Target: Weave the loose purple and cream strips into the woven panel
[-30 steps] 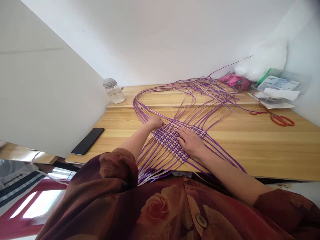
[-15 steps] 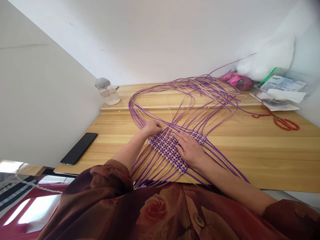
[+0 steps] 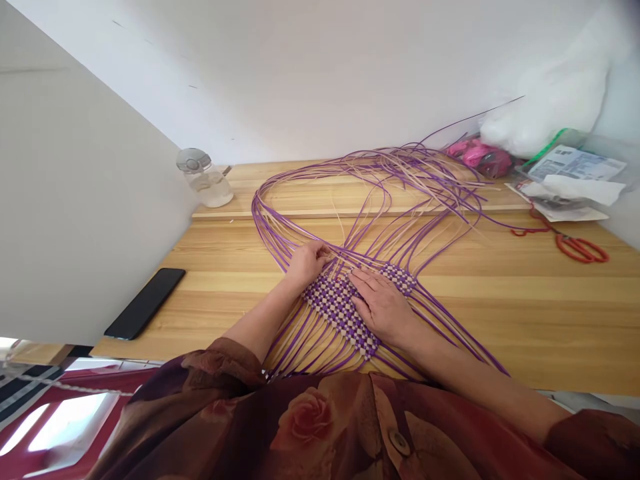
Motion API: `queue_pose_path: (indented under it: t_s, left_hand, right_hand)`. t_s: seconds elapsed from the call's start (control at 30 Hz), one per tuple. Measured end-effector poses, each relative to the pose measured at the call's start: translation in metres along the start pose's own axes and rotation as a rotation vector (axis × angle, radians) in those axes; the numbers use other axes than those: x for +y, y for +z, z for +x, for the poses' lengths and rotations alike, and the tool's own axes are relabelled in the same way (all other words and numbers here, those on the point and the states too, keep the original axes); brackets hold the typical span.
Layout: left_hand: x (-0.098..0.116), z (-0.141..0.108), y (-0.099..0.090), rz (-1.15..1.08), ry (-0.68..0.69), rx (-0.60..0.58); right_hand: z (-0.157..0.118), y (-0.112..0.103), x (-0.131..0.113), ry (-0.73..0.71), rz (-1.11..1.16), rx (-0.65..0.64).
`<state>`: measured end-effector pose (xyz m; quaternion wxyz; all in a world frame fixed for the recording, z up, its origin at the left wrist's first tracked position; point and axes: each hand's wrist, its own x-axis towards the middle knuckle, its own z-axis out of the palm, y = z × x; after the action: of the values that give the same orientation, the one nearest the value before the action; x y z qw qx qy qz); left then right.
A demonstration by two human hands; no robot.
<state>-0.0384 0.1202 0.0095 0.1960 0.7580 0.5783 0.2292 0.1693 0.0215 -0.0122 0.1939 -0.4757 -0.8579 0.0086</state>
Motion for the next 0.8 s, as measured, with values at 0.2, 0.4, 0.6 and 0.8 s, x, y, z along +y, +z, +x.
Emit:
queue_pose_path:
  t_s: [0.2, 0.4, 0.6, 0.8]
  left_hand:
    - [0.017, -0.012, 0.000, 0.114, 0.061, 0.010]
    - [0.034, -0.034, 0.016, 0.363, 0.213, -0.015]
    - [0.031, -0.038, 0.027, 0.409, 0.244, -0.008]
    - [0.029, -0.039, 0.031, 0.387, 0.328, 0.059]
  right_hand:
    - [-0.001, 0.000, 0.000, -0.002, 0.008, -0.004]
    - [-0.004, -0.002, 0.000, 0.020, 0.125, 0.012]
    - [0.022, -0.030, 0.016, 0.344, 0.575, 0.004]
    - [0.093, -0.050, 0.051, 0.772, 0.850, -0.398]
